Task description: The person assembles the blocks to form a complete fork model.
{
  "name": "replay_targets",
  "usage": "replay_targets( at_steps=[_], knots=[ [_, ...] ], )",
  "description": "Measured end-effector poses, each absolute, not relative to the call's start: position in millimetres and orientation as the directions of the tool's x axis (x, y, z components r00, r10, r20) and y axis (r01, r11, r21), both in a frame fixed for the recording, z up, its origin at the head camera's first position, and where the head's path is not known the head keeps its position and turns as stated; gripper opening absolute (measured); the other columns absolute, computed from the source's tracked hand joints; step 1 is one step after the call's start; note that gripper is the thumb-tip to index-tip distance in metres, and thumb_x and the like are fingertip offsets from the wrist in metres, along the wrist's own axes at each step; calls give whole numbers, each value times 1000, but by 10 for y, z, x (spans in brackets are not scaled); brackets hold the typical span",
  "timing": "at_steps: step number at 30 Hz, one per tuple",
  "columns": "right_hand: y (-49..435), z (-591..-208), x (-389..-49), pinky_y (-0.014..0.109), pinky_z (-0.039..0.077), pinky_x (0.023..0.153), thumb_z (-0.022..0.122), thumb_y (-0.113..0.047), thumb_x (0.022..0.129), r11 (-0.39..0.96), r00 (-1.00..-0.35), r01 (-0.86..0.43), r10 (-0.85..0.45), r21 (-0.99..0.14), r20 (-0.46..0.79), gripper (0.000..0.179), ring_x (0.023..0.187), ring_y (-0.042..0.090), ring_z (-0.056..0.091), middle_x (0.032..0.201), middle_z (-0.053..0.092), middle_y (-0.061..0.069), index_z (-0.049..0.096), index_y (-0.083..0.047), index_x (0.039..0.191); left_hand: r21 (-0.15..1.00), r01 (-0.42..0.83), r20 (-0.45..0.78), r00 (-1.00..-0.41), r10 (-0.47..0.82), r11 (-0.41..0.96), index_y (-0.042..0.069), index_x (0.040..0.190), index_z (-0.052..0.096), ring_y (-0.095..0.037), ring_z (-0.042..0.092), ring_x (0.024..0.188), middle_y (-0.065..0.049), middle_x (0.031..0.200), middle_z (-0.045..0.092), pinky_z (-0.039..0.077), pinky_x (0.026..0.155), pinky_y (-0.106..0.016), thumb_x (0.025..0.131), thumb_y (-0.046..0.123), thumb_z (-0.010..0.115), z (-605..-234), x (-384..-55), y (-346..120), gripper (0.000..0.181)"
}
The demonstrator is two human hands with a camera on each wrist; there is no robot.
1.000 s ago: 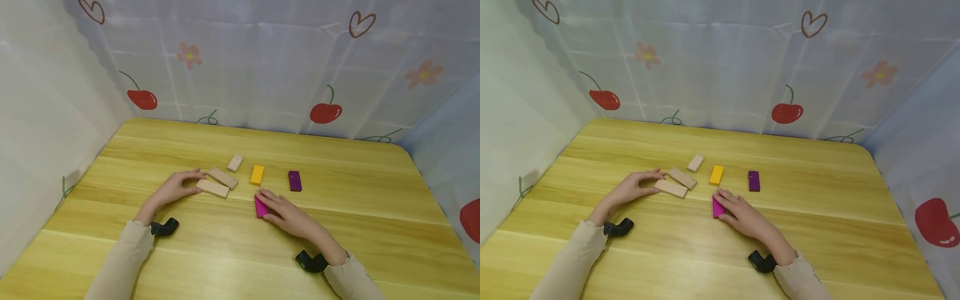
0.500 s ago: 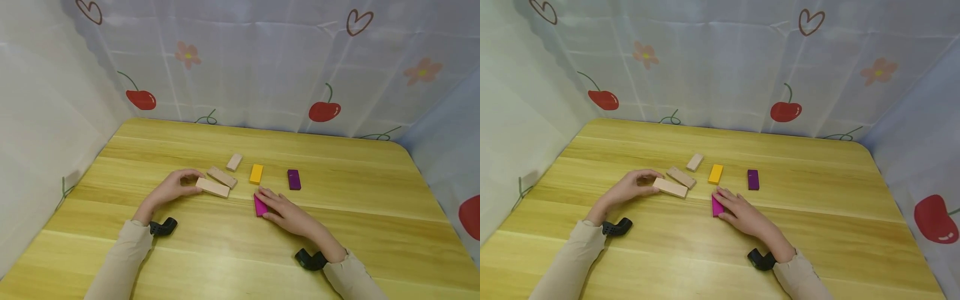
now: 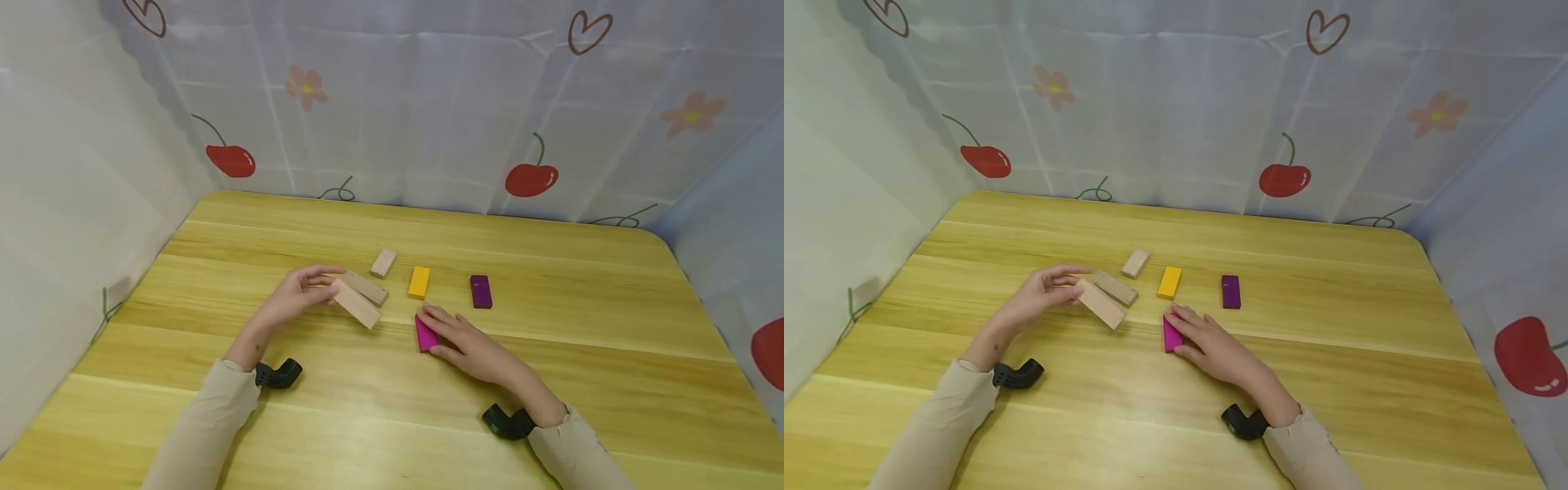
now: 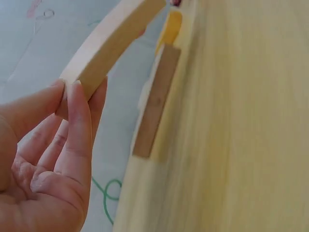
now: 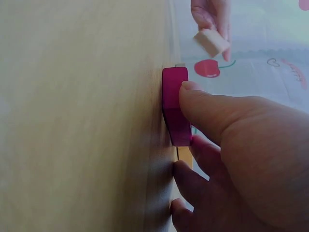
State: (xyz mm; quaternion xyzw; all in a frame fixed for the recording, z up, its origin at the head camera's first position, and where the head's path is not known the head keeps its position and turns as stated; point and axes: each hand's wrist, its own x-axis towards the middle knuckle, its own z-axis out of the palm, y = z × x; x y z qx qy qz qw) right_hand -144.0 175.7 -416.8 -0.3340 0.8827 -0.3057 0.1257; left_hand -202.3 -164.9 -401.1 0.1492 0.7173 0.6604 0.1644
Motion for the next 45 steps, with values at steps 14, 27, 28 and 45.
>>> replay_targets(
  at_steps=[14, 27, 28, 45],
  knots=[
    [1757, -4186, -1453, 47, 10, 109, 51, -27, 98, 602, -752, -509, -659, -616, -23, 55, 138, 19, 18, 153, 18, 2, 32, -15, 147, 986, -33, -125, -793, 596, 161, -8, 120, 60, -18, 61, 93, -20, 122, 56, 51, 79, -36, 93, 10, 60, -4045, -1930, -1230, 32],
    [1748, -4160, -1449, 47, 10, 109, 50, -29, 98, 603, -752, -504, -659, -619, -30, 54, 137, 20, 18, 153, 18, 1, 31, -17, 148, 985, -7, -122, -733, 670, 172, -9, 109, 65, -13, 62, 77, -12, 96, 68, 53, 70, -31, 91, 4, 60, -4195, -1902, -966, 23],
    [1749, -4161, -1449, 47, 10, 109, 50, -28, 98, 603, -752, -503, -659, -618, -31, 54, 137, 20, 19, 153, 18, 1, 31, -17, 148, 985, -3, -121, -733, 670, 174, -9, 109, 65, -12, 62, 77, -12, 96, 68, 53, 70, -30, 91, 4, 60, -4204, -1897, -963, 22],
    [1741, -4188, -1445, 48, 10, 108, 51, -26, 98, 610, -756, -511, -655, -606, -21, 54, 137, 20, 19, 153, 19, 2, 32, -15, 147, 954, 111, -122, -707, 697, 279, 0, 111, 68, -16, 63, 89, -5, 96, 68, 50, 78, -30, 86, 10, 69, -4251, -1853, -969, 26]
  ],
)
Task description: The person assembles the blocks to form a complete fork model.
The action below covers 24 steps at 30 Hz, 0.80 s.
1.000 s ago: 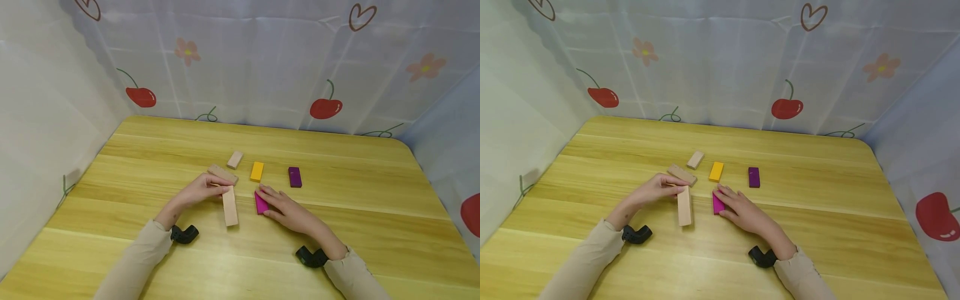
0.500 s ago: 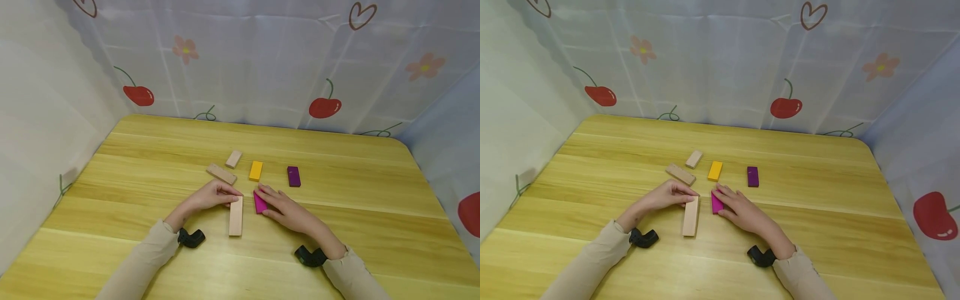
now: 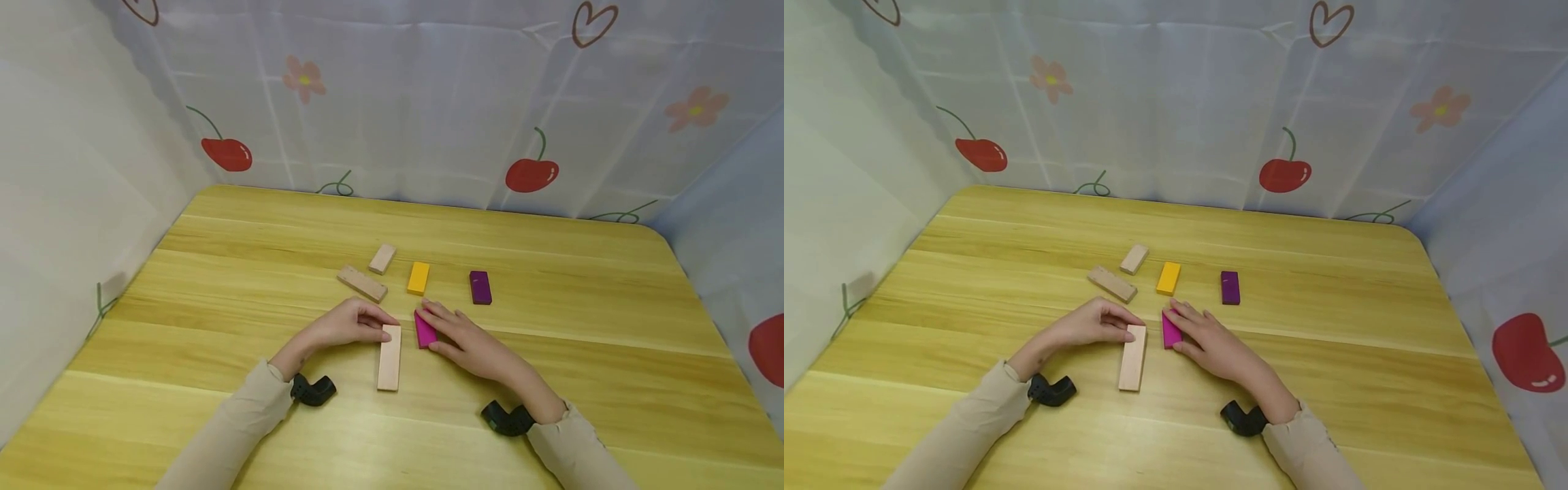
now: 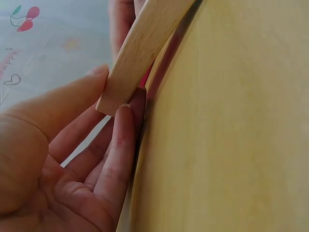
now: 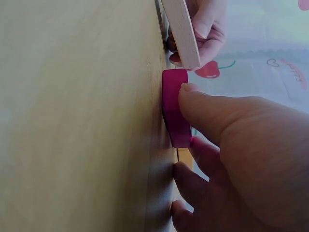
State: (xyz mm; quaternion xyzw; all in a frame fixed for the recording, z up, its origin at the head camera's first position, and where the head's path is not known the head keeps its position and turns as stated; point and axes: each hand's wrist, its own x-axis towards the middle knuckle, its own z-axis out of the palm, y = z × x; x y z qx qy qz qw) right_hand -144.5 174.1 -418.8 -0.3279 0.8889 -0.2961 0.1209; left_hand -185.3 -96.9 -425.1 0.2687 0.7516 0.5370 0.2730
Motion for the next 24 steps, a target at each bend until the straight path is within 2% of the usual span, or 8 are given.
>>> replay_targets(
  at_steps=[6, 9, 15, 19, 24],
  knots=[
    [1737, -4179, -1443, 49, 10, 108, 51, -26, 98, 604, -752, -515, -658, -608, -18, 54, 137, 21, 18, 153, 19, 2, 32, -14, 147, 957, 81, -144, -698, 701, 277, -2, 117, 63, -17, 62, 91, -6, 102, 65, 50, 79, -30, 83, 8, 72, -4221, -1786, -961, 37],
    [1736, -4177, -1441, 49, 10, 108, 51, -25, 98, 600, -753, -514, -658, -613, -13, 54, 137, 21, 18, 153, 19, 3, 32, -14, 147, 946, 123, -129, -703, 699, 298, 0, 121, 61, -16, 60, 93, -5, 108, 62, 49, 81, -28, 82, 9, 73, -4210, -1745, -952, 42],
    [1743, -4179, -1435, 49, 10, 108, 52, -24, 98, 597, -752, -521, -659, -610, -2, 54, 137, 22, 18, 153, 19, 3, 33, -14, 147, 910, 229, -87, -711, 698, 346, 1, 126, 57, -14, 55, 93, -2, 106, 56, 47, 84, -25, 78, 10, 77, -4192, -1662, -920, 53],
    [1745, -4189, -1436, 49, 10, 108, 51, -25, 98, 600, -753, -521, -658, -606, -4, 53, 137, 22, 18, 153, 19, 4, 32, -15, 147, 874, 312, -43, -715, 698, 373, 1, 125, 58, -14, 52, 91, -2, 106, 54, 47, 83, -24, 77, 14, 79, -4176, -1623, -905, 54],
    [1741, -4189, -1433, 50, 10, 108, 51, -25, 98, 601, -752, -526, -660, -601, -2, 54, 137, 23, 19, 153, 20, 4, 32, -15, 147, 842, 358, -29, -717, 697, 403, 3, 125, 59, -14, 52, 90, -1, 107, 53, 46, 83, -25, 77, 16, 79, -4189, -1607, -903, 53]
  ],
)
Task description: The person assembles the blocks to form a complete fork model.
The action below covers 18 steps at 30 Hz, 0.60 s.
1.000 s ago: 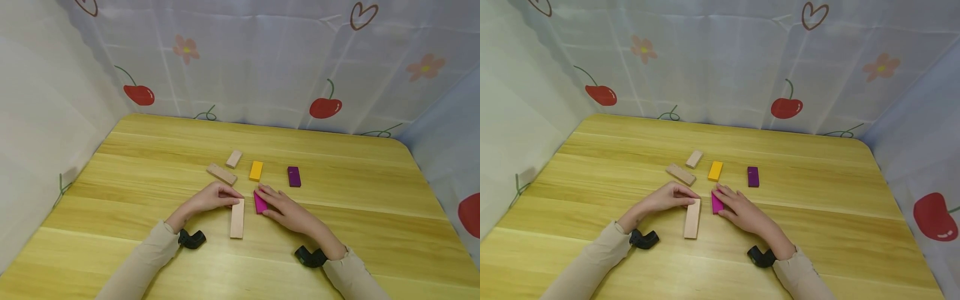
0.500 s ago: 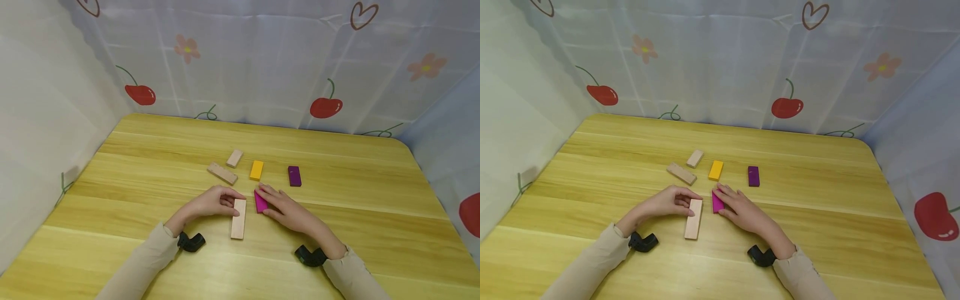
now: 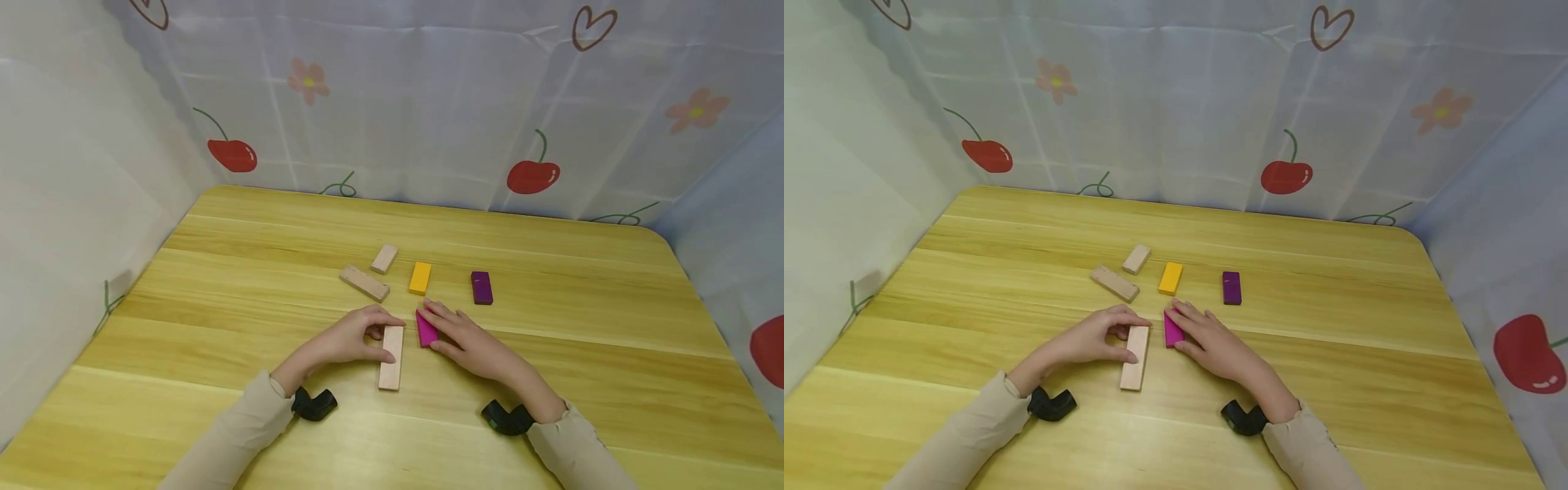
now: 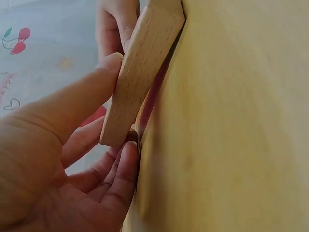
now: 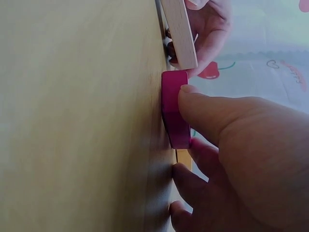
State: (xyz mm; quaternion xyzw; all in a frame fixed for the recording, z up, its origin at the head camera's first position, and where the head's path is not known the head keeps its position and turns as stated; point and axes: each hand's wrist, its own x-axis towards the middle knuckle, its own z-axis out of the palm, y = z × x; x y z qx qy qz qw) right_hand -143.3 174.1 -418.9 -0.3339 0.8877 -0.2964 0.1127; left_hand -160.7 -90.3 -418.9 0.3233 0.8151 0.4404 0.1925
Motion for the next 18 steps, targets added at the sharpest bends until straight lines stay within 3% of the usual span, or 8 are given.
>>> replay_targets(
  at_steps=[18],
  knots=[
    [1744, -4193, -1424, 50, 11, 108, 52, -25, 98, 605, -759, -525, -651, -599, 8, 54, 137, 23, 20, 153, 20, 4, 33, -14, 147, 754, 464, -33, -680, 733, 465, 9, 130, 55, -14, 46, 99, 2, 112, 49, 39, 87, -32, 77, 26, 79, -4173, -1583, -906, 61]
  ],
)
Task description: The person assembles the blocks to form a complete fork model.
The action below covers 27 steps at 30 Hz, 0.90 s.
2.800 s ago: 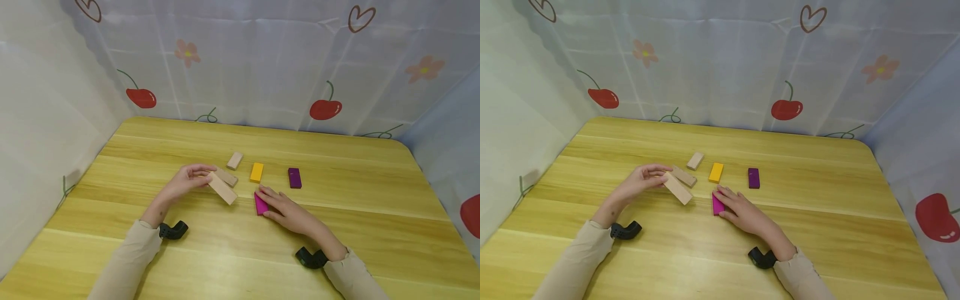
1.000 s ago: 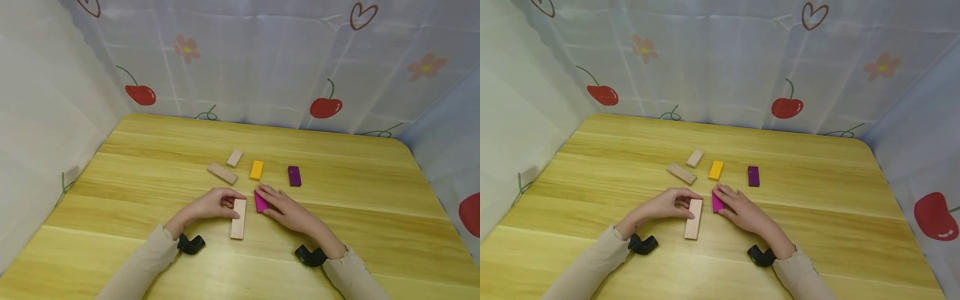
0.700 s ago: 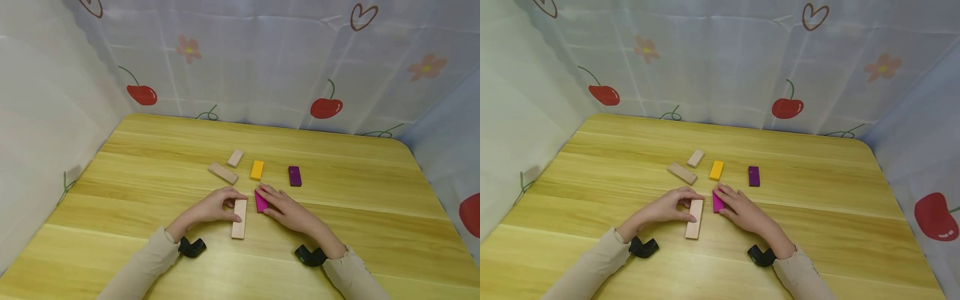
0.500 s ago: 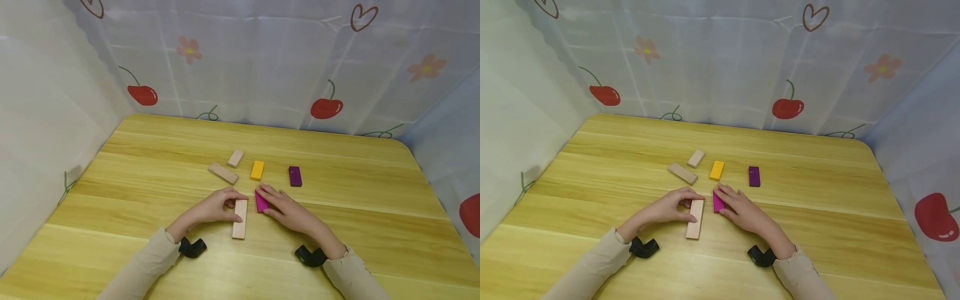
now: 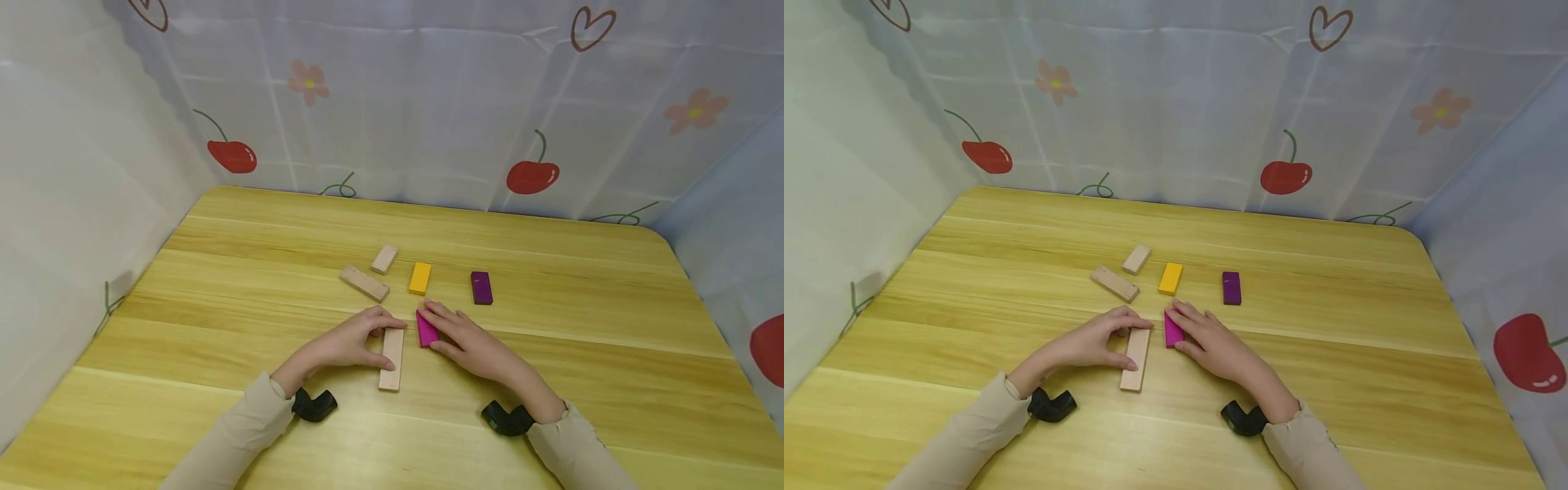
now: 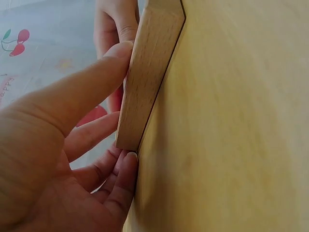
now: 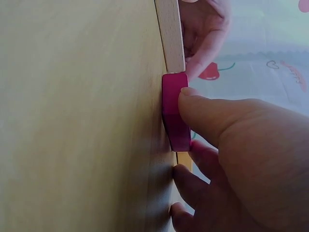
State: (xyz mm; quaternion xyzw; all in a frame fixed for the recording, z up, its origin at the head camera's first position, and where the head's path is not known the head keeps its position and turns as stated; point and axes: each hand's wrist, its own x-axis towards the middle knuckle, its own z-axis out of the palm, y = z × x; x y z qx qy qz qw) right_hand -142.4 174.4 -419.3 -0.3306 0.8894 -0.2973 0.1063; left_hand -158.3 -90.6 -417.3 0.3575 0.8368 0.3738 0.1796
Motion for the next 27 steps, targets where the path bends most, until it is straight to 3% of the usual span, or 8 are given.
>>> replay_targets(
  at_steps=[9, 15, 19, 23, 27],
  knots=[
    [1700, -4127, -1356, 49, 15, 107, 55, -28, 96, 629, -801, -504, -597, -593, 46, 57, 138, 24, 15, 153, 19, 4, 33, -13, 147, 763, 462, -30, -674, 738, 452, 9, 129, 56, -14, 46, 99, 3, 112, 48, 39, 86, -31, 78, 26, 78, -4182, -1588, -920, 59],
    [1550, -4024, -1219, 46, 29, 102, 59, -22, 94, 621, -838, -504, -519, -600, 166, 52, 132, 24, 32, 148, 31, 1, 42, -10, 142, 765, 473, -12, -669, 743, 438, 8, 129, 56, -14, 45, 95, 3, 111, 49, 40, 82, -30, 78, 25, 78, -4206, -1601, -928, 58],
    [1439, -4013, -1134, 40, 36, 98, 64, -14, 91, 554, -822, -542, -505, -633, 262, 49, 127, 23, 40, 142, 42, 4, 49, -6, 137, 788, 454, 1, -675, 738, 415, 7, 129, 56, -13, 48, 95, 2, 113, 52, 42, 83, -28, 80, 21, 76, -4232, -1625, -941, 54],
    [1359, -4033, -1075, 38, 39, 96, 65, -12, 90, 500, -798, -576, -516, -647, 312, 47, 124, 22, 44, 138, 46, 6, 52, -5, 134, 838, 396, 17, -707, 707, 376, 4, 129, 55, -13, 53, 100, -2, 117, 56, 45, 87, -27, 85, 18, 72, -4238, -1668, -979, 49],
    [1310, -4072, -1043, 37, 37, 97, 65, -15, 90, 490, -778, -588, -559, -644, 286, 48, 126, 21, 42, 140, 44, 7, 51, -5, 135, 875, 348, 66, -774, 629, 337, 0, 127, 56, -18, 56, 99, -7, 112, 60, 46, 86, -31, 88, 14, 68, -4196, -1745, -1064, 44]
  ],
)
